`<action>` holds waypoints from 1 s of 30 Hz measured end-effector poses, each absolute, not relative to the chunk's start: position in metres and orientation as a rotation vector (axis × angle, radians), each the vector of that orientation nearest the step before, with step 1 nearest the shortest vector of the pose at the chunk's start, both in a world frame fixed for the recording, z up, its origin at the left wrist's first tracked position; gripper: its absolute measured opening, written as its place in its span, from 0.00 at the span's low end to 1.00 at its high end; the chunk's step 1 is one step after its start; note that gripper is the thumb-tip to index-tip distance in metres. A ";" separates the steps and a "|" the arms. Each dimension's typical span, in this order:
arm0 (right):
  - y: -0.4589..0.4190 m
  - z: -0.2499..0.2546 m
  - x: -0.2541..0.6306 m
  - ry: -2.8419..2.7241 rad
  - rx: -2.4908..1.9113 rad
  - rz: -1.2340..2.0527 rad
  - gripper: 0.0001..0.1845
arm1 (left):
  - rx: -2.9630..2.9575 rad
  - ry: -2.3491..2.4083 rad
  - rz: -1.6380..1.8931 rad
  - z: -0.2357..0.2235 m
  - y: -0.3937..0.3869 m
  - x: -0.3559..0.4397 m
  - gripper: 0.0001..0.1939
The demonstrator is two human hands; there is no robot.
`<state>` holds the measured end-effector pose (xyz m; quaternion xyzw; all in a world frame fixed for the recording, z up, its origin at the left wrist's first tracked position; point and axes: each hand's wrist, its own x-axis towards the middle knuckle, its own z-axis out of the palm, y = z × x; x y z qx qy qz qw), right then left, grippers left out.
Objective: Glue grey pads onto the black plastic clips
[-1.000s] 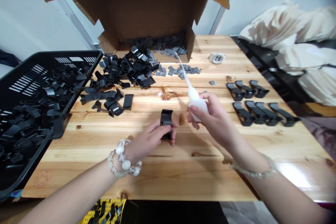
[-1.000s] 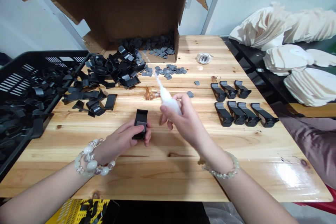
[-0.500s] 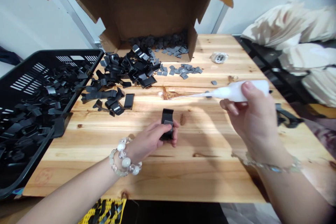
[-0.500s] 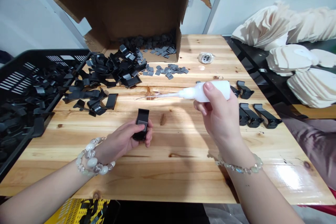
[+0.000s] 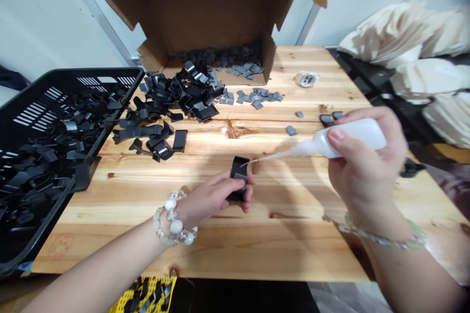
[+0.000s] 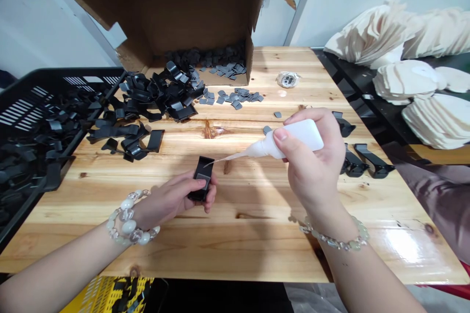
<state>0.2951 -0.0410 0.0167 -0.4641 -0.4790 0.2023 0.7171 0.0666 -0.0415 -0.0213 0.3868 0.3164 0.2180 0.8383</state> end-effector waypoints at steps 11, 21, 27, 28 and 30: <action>-0.042 0.017 0.294 -1.081 -0.996 0.464 0.10 | 0.818 0.651 0.466 -0.024 -0.041 0.067 0.08; -0.041 0.015 0.295 -1.106 -1.037 0.423 0.11 | 0.825 0.652 0.452 -0.024 -0.041 0.066 0.08; -0.041 0.014 0.296 -1.117 -1.030 0.397 0.11 | 0.825 0.648 0.454 -0.025 -0.041 0.066 0.08; -0.041 0.013 0.296 -1.122 -1.021 0.391 0.11 | 0.827 0.645 0.455 -0.025 -0.041 0.066 0.08; -0.041 0.013 0.296 -1.127 -1.009 0.387 0.11 | 0.834 0.637 0.456 -0.025 -0.041 0.066 0.08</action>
